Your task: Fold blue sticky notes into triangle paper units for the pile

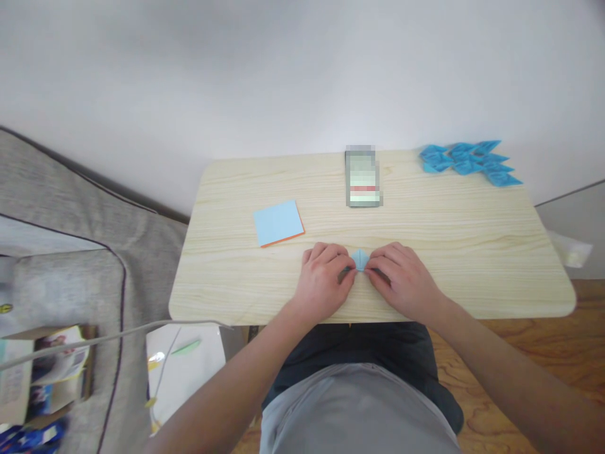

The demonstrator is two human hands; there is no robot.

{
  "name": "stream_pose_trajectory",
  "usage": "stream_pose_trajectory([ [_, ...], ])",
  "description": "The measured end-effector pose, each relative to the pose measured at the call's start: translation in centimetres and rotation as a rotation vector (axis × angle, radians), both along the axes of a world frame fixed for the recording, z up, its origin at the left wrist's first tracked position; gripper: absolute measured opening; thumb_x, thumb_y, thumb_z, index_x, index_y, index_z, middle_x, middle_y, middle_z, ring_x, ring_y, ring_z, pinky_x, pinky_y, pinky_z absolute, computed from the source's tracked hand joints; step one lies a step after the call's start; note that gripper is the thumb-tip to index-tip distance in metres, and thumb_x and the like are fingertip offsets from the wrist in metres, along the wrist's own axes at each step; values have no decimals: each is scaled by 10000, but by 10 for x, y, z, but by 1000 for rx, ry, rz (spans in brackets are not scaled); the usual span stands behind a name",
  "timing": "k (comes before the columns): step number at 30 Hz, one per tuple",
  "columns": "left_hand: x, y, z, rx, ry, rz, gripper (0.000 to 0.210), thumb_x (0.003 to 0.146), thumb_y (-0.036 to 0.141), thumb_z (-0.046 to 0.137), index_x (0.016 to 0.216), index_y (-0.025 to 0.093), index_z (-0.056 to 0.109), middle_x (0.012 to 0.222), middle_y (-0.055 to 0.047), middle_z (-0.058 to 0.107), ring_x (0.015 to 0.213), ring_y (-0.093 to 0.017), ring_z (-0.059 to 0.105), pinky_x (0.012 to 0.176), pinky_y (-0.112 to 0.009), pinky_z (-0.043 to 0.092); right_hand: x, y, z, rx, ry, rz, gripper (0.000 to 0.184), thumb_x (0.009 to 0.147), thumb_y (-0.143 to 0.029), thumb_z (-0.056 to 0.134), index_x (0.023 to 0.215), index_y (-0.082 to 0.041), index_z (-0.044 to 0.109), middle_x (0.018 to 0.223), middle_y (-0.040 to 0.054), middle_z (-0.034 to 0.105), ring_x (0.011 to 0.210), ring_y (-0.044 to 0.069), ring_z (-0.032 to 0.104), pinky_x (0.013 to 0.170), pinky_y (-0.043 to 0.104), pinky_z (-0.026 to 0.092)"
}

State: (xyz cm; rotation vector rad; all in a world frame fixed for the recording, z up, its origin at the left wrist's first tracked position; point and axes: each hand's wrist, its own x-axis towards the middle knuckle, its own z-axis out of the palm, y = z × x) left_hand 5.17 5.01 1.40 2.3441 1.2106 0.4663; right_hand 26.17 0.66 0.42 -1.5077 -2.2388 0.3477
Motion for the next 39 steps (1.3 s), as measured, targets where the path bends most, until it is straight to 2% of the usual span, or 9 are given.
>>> stream_pose_trajectory([
  [4,-1,4,-2,65,-5,-45,111,954,275,606,970,255,714,1119,-22,711,1091,-235,545,961,-432,373,0,1,-1,15,0,-10,166,916,-272,653,1059,-195,686,1015,92,681,992,271,585,864,425,448],
  [7,-1,6,-3,87,4,-61,104,957,284,610,964,258,710,1100,-13,715,1081,-232,545,955,-436,370,-1,2,-4,26,-11,-26,120,944,-267,624,1003,-200,704,985,83,673,967,257,581,845,412,442],
  [19,3,13,1,42,79,-48,84,957,290,589,946,245,659,1010,-22,669,1047,-247,532,890,-425,381,-3,-1,-1,-45,-29,-189,116,960,-308,623,940,-221,698,967,57,666,959,248,566,839,402,411],
  [27,3,16,4,18,81,-53,51,926,271,620,903,235,647,942,-29,671,1017,-251,537,886,-432,382,-7,-11,-3,-7,-56,-311,148,955,-362,636,962,-239,718,967,53,677,973,253,572,839,405,390],
  [39,-9,15,-1,17,42,-1,31,900,267,652,909,237,652,993,-32,661,1033,-255,522,893,-436,387,-10,-9,-2,-7,-108,-329,160,969,-377,622,948,-240,702,949,41,683,976,249,566,839,394,356],
])
